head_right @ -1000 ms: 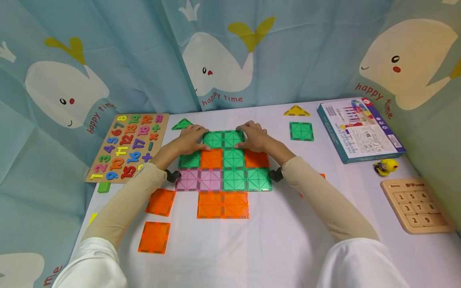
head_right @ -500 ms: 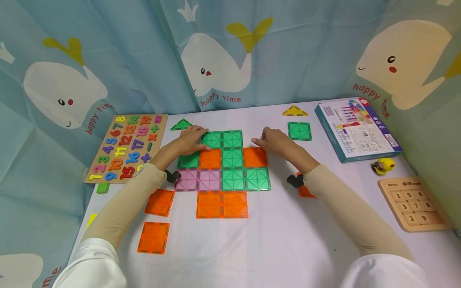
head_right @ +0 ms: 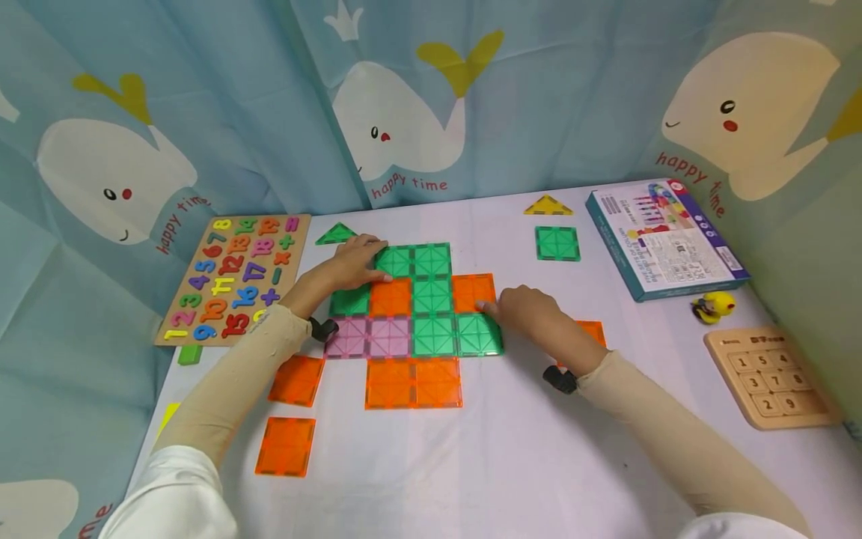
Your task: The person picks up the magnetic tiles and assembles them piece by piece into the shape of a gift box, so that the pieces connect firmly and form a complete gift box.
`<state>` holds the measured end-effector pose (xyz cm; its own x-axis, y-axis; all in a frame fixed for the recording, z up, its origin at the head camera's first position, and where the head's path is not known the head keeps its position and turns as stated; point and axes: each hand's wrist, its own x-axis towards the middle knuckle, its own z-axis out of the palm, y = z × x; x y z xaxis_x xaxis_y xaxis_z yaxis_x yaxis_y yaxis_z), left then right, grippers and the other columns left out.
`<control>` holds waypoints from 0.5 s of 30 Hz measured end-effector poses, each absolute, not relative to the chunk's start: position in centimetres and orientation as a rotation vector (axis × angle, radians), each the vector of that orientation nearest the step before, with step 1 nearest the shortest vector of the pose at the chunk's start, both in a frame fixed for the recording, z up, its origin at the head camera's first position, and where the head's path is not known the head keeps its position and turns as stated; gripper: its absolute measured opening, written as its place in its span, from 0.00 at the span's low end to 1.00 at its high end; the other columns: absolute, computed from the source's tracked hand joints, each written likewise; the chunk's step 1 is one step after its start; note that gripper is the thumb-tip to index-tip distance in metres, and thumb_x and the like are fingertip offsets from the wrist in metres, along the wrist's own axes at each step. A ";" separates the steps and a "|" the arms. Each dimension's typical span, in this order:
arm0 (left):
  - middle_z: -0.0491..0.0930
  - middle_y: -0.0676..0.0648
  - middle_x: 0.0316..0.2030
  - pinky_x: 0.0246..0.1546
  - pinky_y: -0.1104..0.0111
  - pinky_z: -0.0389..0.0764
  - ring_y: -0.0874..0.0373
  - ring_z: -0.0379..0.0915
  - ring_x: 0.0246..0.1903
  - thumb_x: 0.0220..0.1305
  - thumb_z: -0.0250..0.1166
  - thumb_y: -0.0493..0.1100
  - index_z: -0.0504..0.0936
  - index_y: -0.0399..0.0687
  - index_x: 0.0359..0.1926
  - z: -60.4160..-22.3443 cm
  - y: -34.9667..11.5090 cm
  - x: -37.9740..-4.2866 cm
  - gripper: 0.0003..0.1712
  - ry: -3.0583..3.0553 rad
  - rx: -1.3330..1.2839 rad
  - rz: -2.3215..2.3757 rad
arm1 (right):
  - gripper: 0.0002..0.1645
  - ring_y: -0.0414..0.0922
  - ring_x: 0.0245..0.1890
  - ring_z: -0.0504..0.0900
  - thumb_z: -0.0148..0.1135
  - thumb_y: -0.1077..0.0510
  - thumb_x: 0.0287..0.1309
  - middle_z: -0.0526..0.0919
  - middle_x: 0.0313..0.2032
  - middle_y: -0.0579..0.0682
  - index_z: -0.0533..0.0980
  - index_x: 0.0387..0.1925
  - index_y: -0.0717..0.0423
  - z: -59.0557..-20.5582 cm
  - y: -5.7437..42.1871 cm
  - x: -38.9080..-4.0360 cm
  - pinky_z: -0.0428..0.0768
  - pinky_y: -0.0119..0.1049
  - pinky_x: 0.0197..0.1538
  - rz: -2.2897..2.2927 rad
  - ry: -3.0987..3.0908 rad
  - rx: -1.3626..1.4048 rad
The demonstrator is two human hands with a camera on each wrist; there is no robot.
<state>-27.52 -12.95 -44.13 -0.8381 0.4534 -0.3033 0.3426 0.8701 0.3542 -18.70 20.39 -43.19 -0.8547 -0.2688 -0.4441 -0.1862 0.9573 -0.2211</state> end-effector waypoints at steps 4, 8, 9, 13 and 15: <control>0.58 0.36 0.79 0.77 0.43 0.54 0.38 0.51 0.77 0.75 0.66 0.57 0.59 0.42 0.82 -44.3 -12.9 -27.6 0.46 2.660 0.589 0.407 | 0.35 0.52 0.27 0.76 0.47 0.37 0.81 0.75 0.26 0.56 0.76 0.42 0.68 -43.8 19.4 -17.8 0.74 0.43 0.31 -0.182 2.644 -0.298; 0.58 0.36 0.78 0.76 0.43 0.55 0.38 0.51 0.77 0.75 0.66 0.57 0.60 0.42 0.81 -44.4 -12.8 -27.6 0.45 2.663 0.589 0.413 | 0.34 0.53 0.27 0.77 0.47 0.36 0.81 0.74 0.25 0.54 0.75 0.43 0.66 -44.1 19.0 -17.5 0.73 0.43 0.31 -0.217 2.649 -0.233; 0.58 0.36 0.78 0.76 0.43 0.55 0.38 0.51 0.76 0.75 0.66 0.57 0.61 0.42 0.81 -44.5 -12.7 -27.7 0.44 2.665 0.587 0.417 | 0.34 0.53 0.27 0.77 0.48 0.36 0.81 0.73 0.25 0.54 0.75 0.42 0.66 -44.2 19.0 -17.5 0.72 0.42 0.30 -0.233 2.649 -0.229; 0.58 0.36 0.77 0.76 0.44 0.56 0.38 0.52 0.76 0.74 0.67 0.56 0.62 0.42 0.80 -44.5 -12.7 -27.7 0.44 2.677 0.578 0.424 | 0.33 0.51 0.26 0.76 0.50 0.36 0.80 0.71 0.24 0.52 0.76 0.43 0.65 -44.6 19.5 -17.5 0.70 0.41 0.29 -0.334 2.647 -0.223; 0.59 0.35 0.77 0.76 0.44 0.56 0.38 0.52 0.76 0.74 0.67 0.56 0.62 0.41 0.79 -44.5 -12.7 -27.7 0.44 2.683 0.574 0.430 | 0.32 0.50 0.26 0.75 0.51 0.37 0.79 0.70 0.23 0.51 0.76 0.42 0.65 -44.7 19.8 -17.6 0.69 0.40 0.30 -0.404 2.640 -0.234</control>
<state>-27.65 -12.75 -44.54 -0.8519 0.4413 -0.2820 0.3311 0.8710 0.3629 -17.62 19.85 -44.68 -0.8814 -0.2296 -0.4128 -0.0958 0.9426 -0.3198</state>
